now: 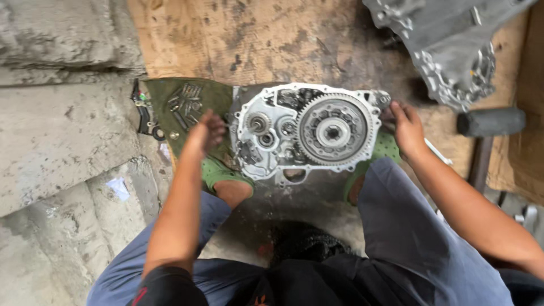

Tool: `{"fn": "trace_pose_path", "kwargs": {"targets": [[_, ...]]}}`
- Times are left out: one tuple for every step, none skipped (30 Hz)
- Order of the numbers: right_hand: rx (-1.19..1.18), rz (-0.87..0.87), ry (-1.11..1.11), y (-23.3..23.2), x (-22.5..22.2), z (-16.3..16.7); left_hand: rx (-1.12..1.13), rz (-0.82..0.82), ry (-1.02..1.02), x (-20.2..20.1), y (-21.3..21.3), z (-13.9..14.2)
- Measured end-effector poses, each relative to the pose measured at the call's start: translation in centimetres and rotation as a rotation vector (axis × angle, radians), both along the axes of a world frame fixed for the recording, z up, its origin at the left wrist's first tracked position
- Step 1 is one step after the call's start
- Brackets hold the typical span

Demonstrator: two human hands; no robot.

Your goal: The person sits on the floor of a repair shop assembling a motorcycle engine crankcase. They place gears, bearings and shafts into the lower crankcase half, align the upper crankcase half over it, and tap components into place with a mallet, repositioning parts by hand as they fit the halves together.

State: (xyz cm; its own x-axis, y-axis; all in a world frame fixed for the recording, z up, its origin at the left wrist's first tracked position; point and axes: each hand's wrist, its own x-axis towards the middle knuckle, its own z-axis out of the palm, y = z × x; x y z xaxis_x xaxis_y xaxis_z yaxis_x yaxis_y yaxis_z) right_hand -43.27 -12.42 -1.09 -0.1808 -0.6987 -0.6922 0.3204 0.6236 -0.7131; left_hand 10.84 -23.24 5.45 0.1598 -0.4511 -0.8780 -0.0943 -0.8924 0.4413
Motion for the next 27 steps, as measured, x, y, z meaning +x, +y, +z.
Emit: {"fn": "trace_pose_path", "kwargs": {"targets": [[0.044, -0.043, -0.035, -0.4, 0.4, -1.0, 0.027, -0.015, -0.035, 0.0, 1.4, -1.2], [0.102, -0.084, -0.069, -0.5, 0.8, -1.9, -0.018, 0.035, -0.036, -0.3, 2.3, -2.4], [0.172, -0.134, -0.099, -0.3, 1.1, -2.6, -0.051, 0.076, -0.035, -0.7, 3.0, -3.4], [0.194, -0.167, -0.109, -0.2, 1.4, -3.4, -0.081, 0.076, -0.069, -1.3, 3.2, -3.8], [0.209, -0.199, -0.119, -0.2, 1.7, -4.1, -0.117, 0.079, -0.102, -1.6, 3.1, -4.3], [0.221, -0.227, -0.127, -0.3, 1.9, -4.7, -0.156, 0.085, -0.136, -1.8, 2.9, -4.7], [0.114, -0.259, -0.121, -0.3, 2.3, -5.2, -0.138, 0.148, -0.203, -1.8, 2.7, -4.9], [0.01, -0.292, -0.116, -0.4, 2.7, -5.6, -0.118, 0.209, -0.271, -1.7, 2.4, -5.0], [-0.093, -0.324, -0.112, -0.4, 3.1, -5.9, -0.096, 0.269, -0.339, -1.5, 2.2, -5.0], [-0.1, -0.324, -0.085, -0.5, 3.5, -6.1, -0.037, 0.245, -0.318, -1.3, 2.0, -5.0], [-0.109, -0.323, -0.059, -0.6, 3.9, -6.3, 0.021, 0.221, -0.296, -1.2, 1.8, -5.0], [-0.116, -0.319, -0.033, -0.7, 4.2, -6.4, 0.079, 0.2, -0.274, -1.0, 1.8, -5.1], [-0.131, -0.311, -0.007, -0.8, 4.5, -6.5, 0.048, 0.201, -0.27, -0.9, 1.8, -5.2], [-0.144, -0.306, 0.021, -0.8, 4.8, -6.6, 0.016, 0.198, -0.265, -0.9, 1.9, -5.4], [-0.155, -0.305, 0.049, -0.8, 4.9, -6.5, -0.012, 0.192, -0.261, -0.9, 2.0, -5.6], [-0.151, -0.294, 0.081, -0.8, 5.1, -6.5, -0.02, 0.123, -0.353, -1.1, 2.1, -5.7], [-0.157, -0.285, 0.113, -0.7, 5.1, -6.7, -0.038, 0.053, -0.445, -1.3, 2.2, -5.8], [-0.169, -0.28, 0.143, -0.6, 5.2, -6.7, -0.061, -0.017, -0.536, -1.5, 2.2, -5.7], [-0.168, -0.273, 0.171, -0.6, 5.2, -6.7, -0.06, -0.022, -0.527, -1.7, 2.1, -5.7], [-0.157, -0.267, 0.199, -0.6, 5.2, -6.6, -0.049, -0.032, -0.52, -2.0, 2.1, -5.5], [-0.141, -0.26, 0.226, -0.5, 5.3, -6.6, -0.033, -0.041, -0.513, -2.2, 1.9, -5.3], [-0.13, -0.258, 0.252, -0.6, 5.4, -6.4, 0.028, -0.005, -0.506, -2.4, 1.7, -5.2], [-0.132, -0.256, 0.28, -0.6, 5.4, -6.3, 0.077, 0.036, -0.496, -2.7, 1.5, -5.1], [-0.152, -0.256, 0.308, -0.7, 5.5, -6.3, 0.111, 0.081, -0.481, -2.9, 1.2, -5.1], [-0.182, -0.232, 0.337, -0.9, 5.5, -6.2, 0.077, 0.072, -0.529, -3.2, 1.0, -5.1], [-0.207, -0.209, 0.363, -1.0, 5.5, -6.0, 0.049, 0.062, -0.581, -3.4, 0.9, -5.3], [-0.215, -0.188, 0.391, -1.0, 5.6, -5.9, 0.034, 0.043, -0.636, -3.6, 1.0, -5.6]]}}
